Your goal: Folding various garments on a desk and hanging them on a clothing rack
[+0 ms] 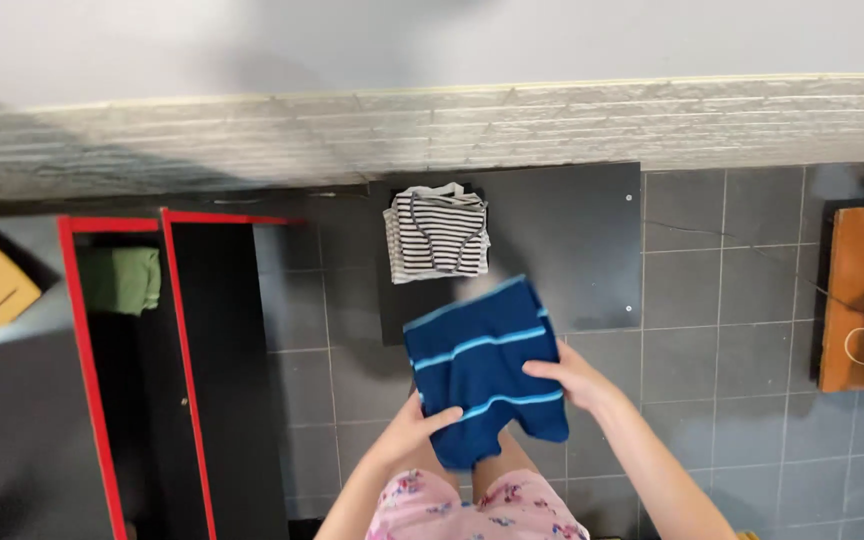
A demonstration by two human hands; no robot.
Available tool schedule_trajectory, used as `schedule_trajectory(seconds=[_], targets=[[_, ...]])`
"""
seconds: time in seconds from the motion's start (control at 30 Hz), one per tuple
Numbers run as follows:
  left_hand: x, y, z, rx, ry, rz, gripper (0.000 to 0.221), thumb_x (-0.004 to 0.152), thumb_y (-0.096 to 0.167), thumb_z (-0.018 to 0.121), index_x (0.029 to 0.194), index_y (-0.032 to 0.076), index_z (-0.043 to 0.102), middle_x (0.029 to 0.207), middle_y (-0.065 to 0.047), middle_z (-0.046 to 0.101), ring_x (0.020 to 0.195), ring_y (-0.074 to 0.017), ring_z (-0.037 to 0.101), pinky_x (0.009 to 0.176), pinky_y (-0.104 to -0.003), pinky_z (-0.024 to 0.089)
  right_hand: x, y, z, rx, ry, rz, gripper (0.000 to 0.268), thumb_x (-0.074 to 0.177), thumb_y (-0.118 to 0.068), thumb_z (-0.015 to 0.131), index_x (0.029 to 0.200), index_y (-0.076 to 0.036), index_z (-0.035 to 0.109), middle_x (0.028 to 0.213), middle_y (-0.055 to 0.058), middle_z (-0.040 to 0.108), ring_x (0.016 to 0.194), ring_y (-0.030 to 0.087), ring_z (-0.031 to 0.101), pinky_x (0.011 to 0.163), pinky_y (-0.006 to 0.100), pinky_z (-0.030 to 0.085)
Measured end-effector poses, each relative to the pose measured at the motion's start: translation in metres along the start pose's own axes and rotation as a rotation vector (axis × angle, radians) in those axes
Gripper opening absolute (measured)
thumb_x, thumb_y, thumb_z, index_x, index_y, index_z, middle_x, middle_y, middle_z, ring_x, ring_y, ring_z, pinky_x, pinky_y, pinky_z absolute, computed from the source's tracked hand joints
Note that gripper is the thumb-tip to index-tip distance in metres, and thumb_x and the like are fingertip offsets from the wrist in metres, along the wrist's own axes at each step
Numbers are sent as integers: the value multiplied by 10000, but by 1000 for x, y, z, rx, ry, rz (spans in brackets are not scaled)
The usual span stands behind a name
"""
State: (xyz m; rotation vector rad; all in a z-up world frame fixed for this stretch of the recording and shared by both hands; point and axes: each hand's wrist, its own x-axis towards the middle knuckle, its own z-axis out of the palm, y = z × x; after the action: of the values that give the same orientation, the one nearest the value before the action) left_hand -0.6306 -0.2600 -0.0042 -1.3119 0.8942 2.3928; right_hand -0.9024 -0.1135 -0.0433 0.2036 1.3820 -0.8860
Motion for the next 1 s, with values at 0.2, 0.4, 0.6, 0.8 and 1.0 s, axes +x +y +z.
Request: schedule_trajectory(seconds=[0.2,0.4,0.6,0.8,1.0], targets=[[87,-35,-53,7,92,32,786,712,316,883,1413,132,577,1342,-119,724,1174,-256,710,1046,-432,578,47,12,13,-163,-88,136,1008,706,-229,836,1603,-203,375,1501,106,626,1297,265,638,1101,423,518],[178,18,-111,-161,199,194,789,758,126,955,1459,168,597,1331,-153,699,1206,-309,666,1063,-577,501,80,-93,80,-144,138,-84,1059,766,-247,934,1637,-151,340,1624,237,408,1496,429,393,1188,681,314],[218,107,-138,-155,237,339,822,794,173,916,1522,143,532,1483,-250,576,1407,-471,498,1159,-628,356,167,-110,75,149,205,-315,851,873,-209,849,1607,-291,426,1620,108,462,1508,318,403,1230,525,318],[350,21,-207,259,458,171,833,925,427,828,1585,116,428,1613,-152,457,1543,-310,350,1265,-528,297,333,1,1,20,341,-394,857,885,-233,865,1585,-55,405,1586,311,415,1499,454,368,1256,562,304],[400,-51,-212,448,558,147,559,986,329,733,1486,159,550,1454,-135,615,1419,-332,525,1175,-496,442,366,29,-24,-209,430,-296,639,933,-261,801,1515,-236,537,1562,140,523,1461,406,441,1210,526,398]])
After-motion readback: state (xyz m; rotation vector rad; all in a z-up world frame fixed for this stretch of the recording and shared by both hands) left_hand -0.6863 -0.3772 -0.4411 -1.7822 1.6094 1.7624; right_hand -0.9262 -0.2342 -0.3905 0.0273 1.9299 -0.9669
